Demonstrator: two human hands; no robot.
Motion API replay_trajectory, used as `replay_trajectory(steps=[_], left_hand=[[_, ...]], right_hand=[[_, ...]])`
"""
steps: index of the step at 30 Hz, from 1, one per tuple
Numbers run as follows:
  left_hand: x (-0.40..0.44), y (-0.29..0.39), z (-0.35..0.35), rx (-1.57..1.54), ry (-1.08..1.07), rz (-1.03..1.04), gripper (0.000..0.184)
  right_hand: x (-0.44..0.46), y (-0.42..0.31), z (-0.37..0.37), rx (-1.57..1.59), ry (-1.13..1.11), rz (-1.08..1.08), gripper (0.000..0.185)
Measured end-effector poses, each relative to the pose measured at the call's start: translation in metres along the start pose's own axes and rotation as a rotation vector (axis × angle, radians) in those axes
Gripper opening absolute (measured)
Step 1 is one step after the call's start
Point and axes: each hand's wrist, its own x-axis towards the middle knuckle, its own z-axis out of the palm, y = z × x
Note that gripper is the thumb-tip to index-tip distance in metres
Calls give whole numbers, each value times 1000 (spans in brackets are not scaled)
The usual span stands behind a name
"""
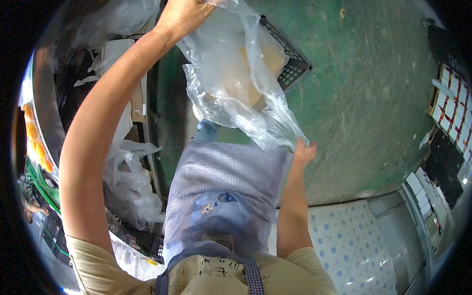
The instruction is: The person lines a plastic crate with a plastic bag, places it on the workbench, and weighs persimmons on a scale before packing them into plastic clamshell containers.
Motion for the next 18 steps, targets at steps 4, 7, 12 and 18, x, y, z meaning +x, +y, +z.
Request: replay_trajectory(steps=[4, 7, 12, 18], left_hand=[[10, 23, -8, -96, -106, 80, 23], [24, 31, 4, -227, -73, 104, 17], [44, 3, 30, -190, 42, 309, 16], [59, -71, 52, 175, -570, 60, 42]], right_hand=[[-29, -159, -30, 6, -142, -838, 97], [-37, -220, 40, -2, -313, -931, 96], [43, -194, 189, 396, -532, -619, 53], [157, -181, 46, 819, -609, -15, 38]])
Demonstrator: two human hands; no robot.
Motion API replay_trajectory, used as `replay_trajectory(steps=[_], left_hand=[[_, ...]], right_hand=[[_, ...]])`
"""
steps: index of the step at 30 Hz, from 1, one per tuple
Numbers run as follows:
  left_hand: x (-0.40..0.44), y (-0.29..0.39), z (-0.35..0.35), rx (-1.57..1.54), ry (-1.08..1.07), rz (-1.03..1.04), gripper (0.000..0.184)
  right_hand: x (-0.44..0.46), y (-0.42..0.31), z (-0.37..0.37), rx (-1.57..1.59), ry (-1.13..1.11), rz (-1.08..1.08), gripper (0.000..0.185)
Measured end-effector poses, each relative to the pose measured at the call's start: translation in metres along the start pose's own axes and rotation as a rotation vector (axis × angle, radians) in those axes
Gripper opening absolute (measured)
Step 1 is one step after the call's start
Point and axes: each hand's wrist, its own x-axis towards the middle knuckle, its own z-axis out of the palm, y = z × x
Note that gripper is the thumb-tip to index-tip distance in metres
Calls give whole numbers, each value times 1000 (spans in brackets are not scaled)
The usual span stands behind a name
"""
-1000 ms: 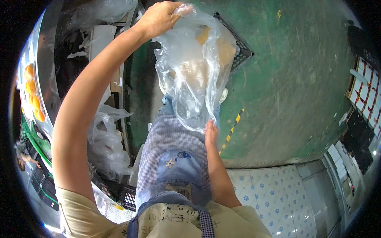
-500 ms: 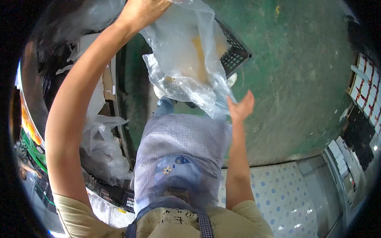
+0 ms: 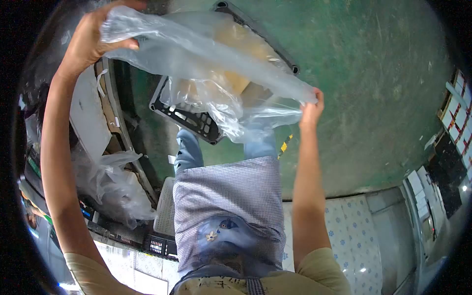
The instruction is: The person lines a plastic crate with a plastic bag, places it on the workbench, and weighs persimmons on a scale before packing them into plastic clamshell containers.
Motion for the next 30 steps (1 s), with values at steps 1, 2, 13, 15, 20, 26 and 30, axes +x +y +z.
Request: replay_trajectory(steps=[1, 2, 13, 15, 20, 26, 30], left_hand=[[11, -2, 12, 135, 92, 80, 38], [20, -17, 20, 258, -18, -63, 35], [129, -151, 107, -818, 441, -862, 27], [137, -153, 133, -920, 453, -924, 33], [110, -191, 208, -1098, 336, -738, 51], [5, -113, 272, -947, 1078, -750, 74], [4, -74, 325, -481, 792, -999, 68]], right_hand=[[12, -5, -20, -62, -82, -59, 36], [20, -12, -29, -94, -197, -114, 28], [171, -32, 59, 77, -138, 155, 33], [197, -10, 80, -67, -90, 219, 39], [221, 62, 74, -374, -90, 498, 37], [140, 111, 44, 141, -267, 617, 35], [78, 125, 16, 523, -307, 647, 34]])
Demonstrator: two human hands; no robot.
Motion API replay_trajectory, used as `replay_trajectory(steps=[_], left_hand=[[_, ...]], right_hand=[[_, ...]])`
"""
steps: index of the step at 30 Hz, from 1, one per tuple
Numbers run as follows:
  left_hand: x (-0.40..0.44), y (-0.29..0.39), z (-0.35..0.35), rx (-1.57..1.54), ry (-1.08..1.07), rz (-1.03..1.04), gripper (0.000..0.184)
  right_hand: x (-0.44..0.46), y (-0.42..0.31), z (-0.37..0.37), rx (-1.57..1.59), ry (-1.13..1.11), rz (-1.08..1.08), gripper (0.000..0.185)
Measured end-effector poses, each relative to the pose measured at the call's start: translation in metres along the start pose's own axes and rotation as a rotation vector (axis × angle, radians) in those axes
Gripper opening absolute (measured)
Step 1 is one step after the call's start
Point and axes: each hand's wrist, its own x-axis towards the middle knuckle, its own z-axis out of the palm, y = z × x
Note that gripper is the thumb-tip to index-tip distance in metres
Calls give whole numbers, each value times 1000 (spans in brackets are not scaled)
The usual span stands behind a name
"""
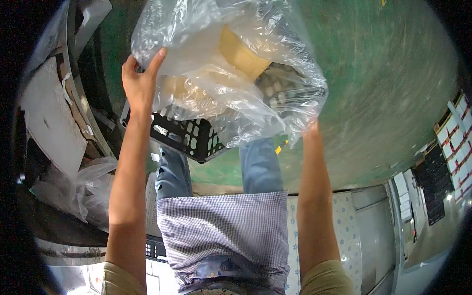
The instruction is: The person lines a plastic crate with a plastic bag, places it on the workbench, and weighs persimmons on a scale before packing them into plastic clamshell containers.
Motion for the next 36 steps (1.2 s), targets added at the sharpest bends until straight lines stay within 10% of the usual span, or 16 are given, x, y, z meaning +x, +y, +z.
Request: replay_trajectory(steps=[4, 10, 15, 18, 20, 23, 25, 29, 33, 36], left_hand=[[14, -10, 2, -509, 71, -70, 28], [39, -66, -53, -618, 17, -333, 24], [75, -114, -98, -220, -58, -151, 33], [111, -180, -128, 183, -21, -126, 38], [111, -192, -141, 426, 84, -211, 53], [77, -178, -147, -87, 382, -185, 50], [8, -114, -152, 186, 413, 355, 49], [-92, -100, -121, 415, -23, 435, 42], [-136, -227, -97, 60, -103, -236, 35], [-137, -270, -95, 299, -363, -113, 46]], right_hand=[[-41, 14, -22, -385, 803, -856, 37], [-115, 79, 96, -1777, 36, -1063, 45], [-113, 141, 91, -1816, -375, -833, 44], [-149, 179, 135, -1896, -732, -3, 52], [-156, 226, 123, -1939, -989, 136, 59], [-166, 265, 132, -2095, -1221, 41, 70], [-161, 300, 129, -2182, -1280, -113, 74], [-148, 356, 109, -2118, -1033, -248, 77], [-160, 352, 87, -1950, -826, -495, 64], [-159, 311, 77, -1517, -433, 429, 57]])
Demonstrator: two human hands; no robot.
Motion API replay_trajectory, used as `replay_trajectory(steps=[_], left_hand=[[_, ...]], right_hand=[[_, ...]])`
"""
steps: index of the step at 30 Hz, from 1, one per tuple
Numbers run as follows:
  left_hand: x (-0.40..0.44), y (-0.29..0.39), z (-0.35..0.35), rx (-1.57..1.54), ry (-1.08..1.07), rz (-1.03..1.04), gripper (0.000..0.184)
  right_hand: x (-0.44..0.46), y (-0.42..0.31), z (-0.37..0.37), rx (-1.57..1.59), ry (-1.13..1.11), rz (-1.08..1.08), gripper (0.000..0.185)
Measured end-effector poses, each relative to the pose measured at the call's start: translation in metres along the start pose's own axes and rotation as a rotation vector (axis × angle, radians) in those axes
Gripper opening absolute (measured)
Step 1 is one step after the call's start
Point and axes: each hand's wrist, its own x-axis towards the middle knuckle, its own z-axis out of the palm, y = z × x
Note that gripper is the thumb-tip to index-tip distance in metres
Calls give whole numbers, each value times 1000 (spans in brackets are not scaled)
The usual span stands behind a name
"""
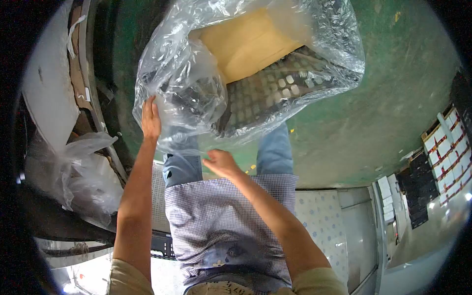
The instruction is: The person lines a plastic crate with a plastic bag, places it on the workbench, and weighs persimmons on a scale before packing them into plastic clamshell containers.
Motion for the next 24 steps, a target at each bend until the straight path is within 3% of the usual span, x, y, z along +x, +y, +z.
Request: replay_trajectory(steps=[1, 2, 3, 4, 5, 7, 9, 11, 13, 14, 15, 16, 17, 18, 21, 24], left_hand=[[15, -18, 12, -87, -19, -88, 51], [37, -30, 24, -173, -39, -174, 56], [62, -34, 24, -576, -112, -363, 60], [87, -28, 15, -980, -185, -549, 63], [105, 8, -6, -901, -127, -574, 50], [135, 26, -25, -1383, -351, -481, 44], [162, 11, -38, -1037, -699, -301, 36], [168, 36, -66, -755, -496, -758, 32], [162, 43, -94, -509, -307, -779, 31], [163, 39, -105, -413, -253, -775, 41], [161, 31, -113, -334, -89, -621, 40], [155, 30, -122, -254, 70, -465, 39], [154, 33, -132, -177, 231, -300, 39], [144, 50, -148, -206, 279, -195, 45], [104, 106, -191, -406, 224, -3, 54], [67, 131, -221, -456, -5, -32, 78]], right_hand=[[-4, 4, -16, 252, -91, 219, 57], [-10, 6, -29, 547, 69, 231, 57], [-12, 7, -41, 841, 237, 236, 57], [-8, 9, -49, 881, 439, 184, 64], [-2, 11, -58, 914, 640, 129, 72], [24, 18, -84, 1053, 786, 152, 62], [38, 20, -96, 1101, 915, 71, 51], [43, 12, -101, 1047, 1015, -132, 39], [37, 6, -97, 1064, 1049, -266, 18], [34, 3, -95, 1008, 1081, -363, 15], [26, 0, -93, 948, 1114, -454, 14], [15, -3, -95, 892, 1204, -354, 11], [-1, -7, -99, 898, 1186, -397, 11], [-26, -30, -104, 904, 1168, -450, 11], [-97, -71, -116, 875, 1113, -495, 11], [-158, -101, -120, 752, 1047, -421, 11]])
